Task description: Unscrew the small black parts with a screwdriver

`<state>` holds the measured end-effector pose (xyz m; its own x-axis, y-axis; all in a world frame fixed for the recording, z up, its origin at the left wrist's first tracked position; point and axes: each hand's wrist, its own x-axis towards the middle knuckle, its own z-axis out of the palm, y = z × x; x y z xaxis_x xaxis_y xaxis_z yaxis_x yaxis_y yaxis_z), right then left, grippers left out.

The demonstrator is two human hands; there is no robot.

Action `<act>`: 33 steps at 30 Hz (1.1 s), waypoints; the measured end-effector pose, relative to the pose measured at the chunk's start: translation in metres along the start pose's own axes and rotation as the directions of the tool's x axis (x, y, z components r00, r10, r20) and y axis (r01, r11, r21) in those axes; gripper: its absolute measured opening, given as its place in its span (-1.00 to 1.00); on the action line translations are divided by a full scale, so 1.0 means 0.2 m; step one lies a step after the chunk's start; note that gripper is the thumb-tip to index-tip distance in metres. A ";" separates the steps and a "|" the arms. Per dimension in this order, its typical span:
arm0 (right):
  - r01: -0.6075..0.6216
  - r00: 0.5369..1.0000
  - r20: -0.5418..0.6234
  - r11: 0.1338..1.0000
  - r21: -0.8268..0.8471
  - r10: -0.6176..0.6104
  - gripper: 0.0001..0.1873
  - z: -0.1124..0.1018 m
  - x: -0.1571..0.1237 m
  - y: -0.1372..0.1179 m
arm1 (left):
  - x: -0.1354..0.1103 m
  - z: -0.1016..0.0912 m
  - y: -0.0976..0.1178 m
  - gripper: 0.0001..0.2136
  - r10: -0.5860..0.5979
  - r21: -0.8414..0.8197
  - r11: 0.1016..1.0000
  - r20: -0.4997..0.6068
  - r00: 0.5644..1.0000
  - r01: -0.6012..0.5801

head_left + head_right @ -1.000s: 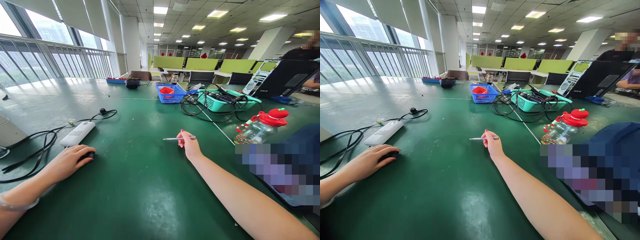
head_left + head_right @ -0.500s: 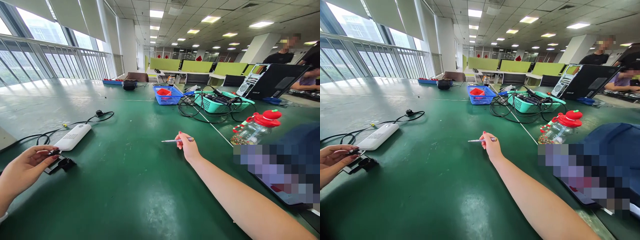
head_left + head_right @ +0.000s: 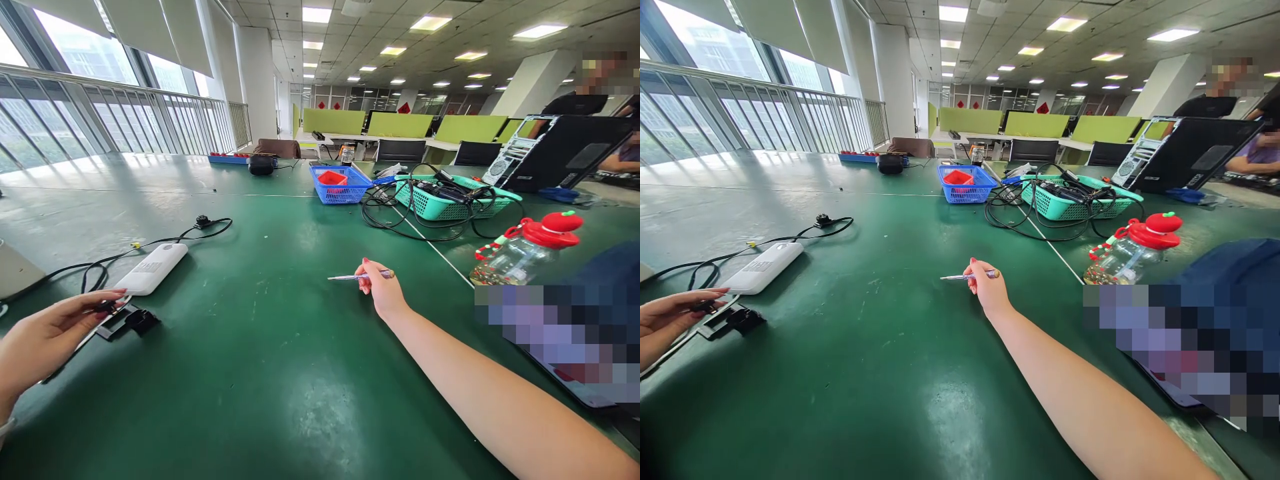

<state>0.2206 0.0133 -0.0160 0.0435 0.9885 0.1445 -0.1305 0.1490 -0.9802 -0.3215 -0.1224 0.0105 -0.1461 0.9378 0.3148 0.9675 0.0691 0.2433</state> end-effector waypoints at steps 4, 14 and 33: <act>0.006 1.000 0.002 1.000 -0.018 -0.006 -0.58 0.00 0.00 -0.01 | 0.00 0.00 0.05 -0.50 -0.033 0.005 0.999 0.187 0.982 0.033; 0.010 1.000 0.005 0.999 -0.049 -0.010 -0.57 0.01 -0.01 -0.01 | 0.01 0.01 0.17 -0.52 0.040 0.107 0.993 0.115 0.993 -0.052; 0.025 0.998 0.060 0.995 -0.100 -0.019 -0.52 0.01 -0.02 -0.01 | 0.02 0.08 0.02 -0.54 0.099 0.157 0.979 0.174 0.980 -0.127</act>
<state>0.2194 0.0094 -0.0143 -0.0133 0.9852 0.1708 -0.0298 0.1704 -0.9849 -0.3151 -0.1136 -0.0019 -0.0118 0.9849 0.1726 0.9985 0.0023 0.0547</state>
